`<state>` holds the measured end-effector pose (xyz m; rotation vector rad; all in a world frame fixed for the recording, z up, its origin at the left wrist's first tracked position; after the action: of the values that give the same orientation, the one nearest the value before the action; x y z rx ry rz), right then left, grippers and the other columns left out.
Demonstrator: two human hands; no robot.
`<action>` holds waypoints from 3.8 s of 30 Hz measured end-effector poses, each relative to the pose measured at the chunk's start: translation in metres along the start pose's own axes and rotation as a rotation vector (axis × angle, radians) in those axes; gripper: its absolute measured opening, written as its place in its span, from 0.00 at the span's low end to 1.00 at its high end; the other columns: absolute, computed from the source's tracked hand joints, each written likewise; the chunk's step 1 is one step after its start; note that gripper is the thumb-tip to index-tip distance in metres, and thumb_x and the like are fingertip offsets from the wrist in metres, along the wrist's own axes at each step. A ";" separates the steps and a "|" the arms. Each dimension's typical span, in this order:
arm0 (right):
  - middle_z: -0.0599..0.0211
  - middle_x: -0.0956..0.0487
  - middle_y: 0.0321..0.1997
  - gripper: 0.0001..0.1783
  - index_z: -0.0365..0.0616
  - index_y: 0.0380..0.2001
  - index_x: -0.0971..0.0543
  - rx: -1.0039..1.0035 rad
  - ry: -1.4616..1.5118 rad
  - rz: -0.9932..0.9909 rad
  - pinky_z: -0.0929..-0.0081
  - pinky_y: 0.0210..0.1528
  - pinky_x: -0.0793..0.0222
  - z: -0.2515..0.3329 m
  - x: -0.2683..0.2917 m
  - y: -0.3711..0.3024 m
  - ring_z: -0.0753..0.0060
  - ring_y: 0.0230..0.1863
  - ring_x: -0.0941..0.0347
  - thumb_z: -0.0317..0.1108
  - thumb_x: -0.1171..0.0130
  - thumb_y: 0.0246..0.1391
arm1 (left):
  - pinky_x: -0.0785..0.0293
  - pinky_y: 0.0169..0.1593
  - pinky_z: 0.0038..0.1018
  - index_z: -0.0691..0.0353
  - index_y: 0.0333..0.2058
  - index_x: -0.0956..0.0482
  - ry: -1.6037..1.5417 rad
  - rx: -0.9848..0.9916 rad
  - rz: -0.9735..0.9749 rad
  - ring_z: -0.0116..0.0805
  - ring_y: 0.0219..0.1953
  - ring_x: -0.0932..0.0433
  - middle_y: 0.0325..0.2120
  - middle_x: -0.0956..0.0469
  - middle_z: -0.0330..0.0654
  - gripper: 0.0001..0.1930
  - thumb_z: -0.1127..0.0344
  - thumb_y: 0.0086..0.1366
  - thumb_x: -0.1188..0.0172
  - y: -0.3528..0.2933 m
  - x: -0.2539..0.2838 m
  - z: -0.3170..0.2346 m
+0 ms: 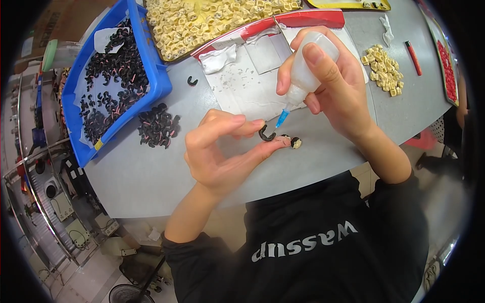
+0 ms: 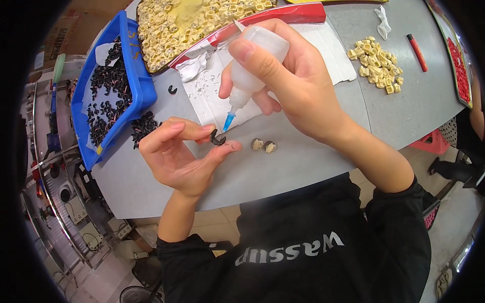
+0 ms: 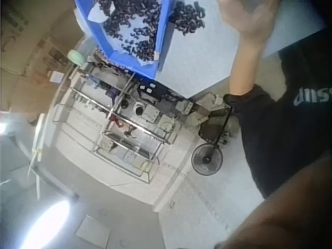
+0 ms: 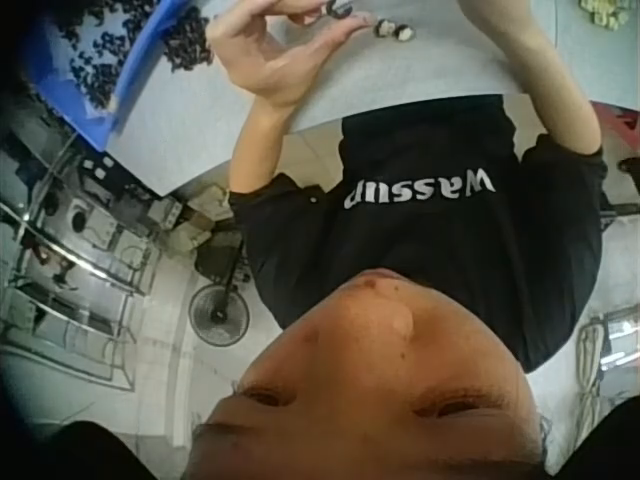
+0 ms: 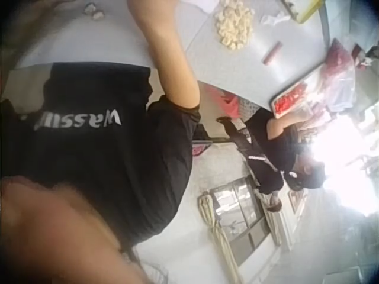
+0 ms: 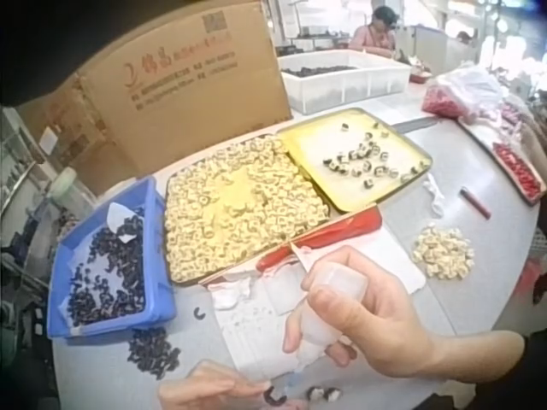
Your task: Applying adhesive to small black components and attaching them to beige toy heads at a factory assembly table.
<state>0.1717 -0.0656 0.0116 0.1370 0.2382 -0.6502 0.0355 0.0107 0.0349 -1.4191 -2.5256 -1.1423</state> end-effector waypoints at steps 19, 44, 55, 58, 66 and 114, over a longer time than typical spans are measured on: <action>0.58 0.27 0.42 0.17 0.37 0.41 0.36 0.186 0.182 -0.014 0.78 0.45 0.32 0.033 0.021 0.006 0.72 0.43 0.29 0.31 0.44 0.52 | 0.34 0.29 0.20 0.63 0.41 0.39 0.094 0.108 -0.276 0.26 0.25 0.31 0.26 0.25 0.43 0.34 0.77 0.36 0.27 0.002 0.031 0.017; 0.60 0.27 0.44 0.13 0.40 0.33 0.29 0.666 -1.204 0.071 0.70 0.42 0.30 0.042 0.032 -0.063 0.61 0.42 0.28 0.26 0.40 0.41 | 0.35 0.32 0.18 0.62 0.40 0.37 0.052 0.178 -0.318 0.23 0.26 0.32 0.28 0.26 0.41 0.28 0.79 0.42 0.31 0.000 0.033 0.023; 0.65 0.29 0.37 0.10 0.39 0.35 0.26 0.269 -1.514 0.109 0.71 0.42 0.34 0.064 0.122 -0.034 0.63 0.40 0.31 0.22 0.47 0.46 | 0.35 0.31 0.19 0.62 0.40 0.36 0.037 0.172 -0.282 0.24 0.25 0.31 0.27 0.25 0.42 0.30 0.77 0.39 0.28 -0.001 0.028 0.023; 0.65 0.29 0.36 0.08 0.38 0.33 0.26 0.227 -1.540 0.160 0.71 0.41 0.34 0.059 0.124 -0.030 0.64 0.40 0.31 0.22 0.46 0.46 | 0.35 0.30 0.19 0.62 0.39 0.36 0.046 0.138 -0.260 0.24 0.25 0.31 0.28 0.25 0.42 0.30 0.77 0.39 0.28 -0.001 0.027 0.022; 0.65 0.30 0.36 0.09 0.37 0.34 0.26 0.424 -1.260 0.075 0.80 0.35 0.31 0.096 0.099 -0.028 0.72 0.36 0.29 0.19 0.49 0.48 | 0.33 0.29 0.19 0.63 0.38 0.36 0.042 0.075 -0.255 0.24 0.23 0.31 0.27 0.24 0.42 0.28 0.76 0.39 0.28 0.003 0.023 0.017; 0.58 0.22 0.33 0.12 0.41 0.30 0.33 -0.531 0.315 0.446 0.81 0.34 0.31 -0.024 -0.049 -0.014 0.77 0.32 0.27 0.21 0.40 0.45 | 0.34 0.25 0.17 0.60 0.41 0.40 -0.033 -0.128 -0.171 0.28 0.23 0.27 0.27 0.23 0.46 0.31 0.74 0.41 0.29 -0.003 0.022 -0.008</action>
<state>0.1211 -0.0429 0.0008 -0.2176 0.6545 -0.1033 0.0183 0.0208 0.0472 -1.2767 -2.6851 -1.3408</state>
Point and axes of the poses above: each hand's wrist, its own y-axis towards the middle knuckle, its own x-axis out of the back of the hand, z = x × y, the point moved 8 cm from there along y, towards the middle knuckle
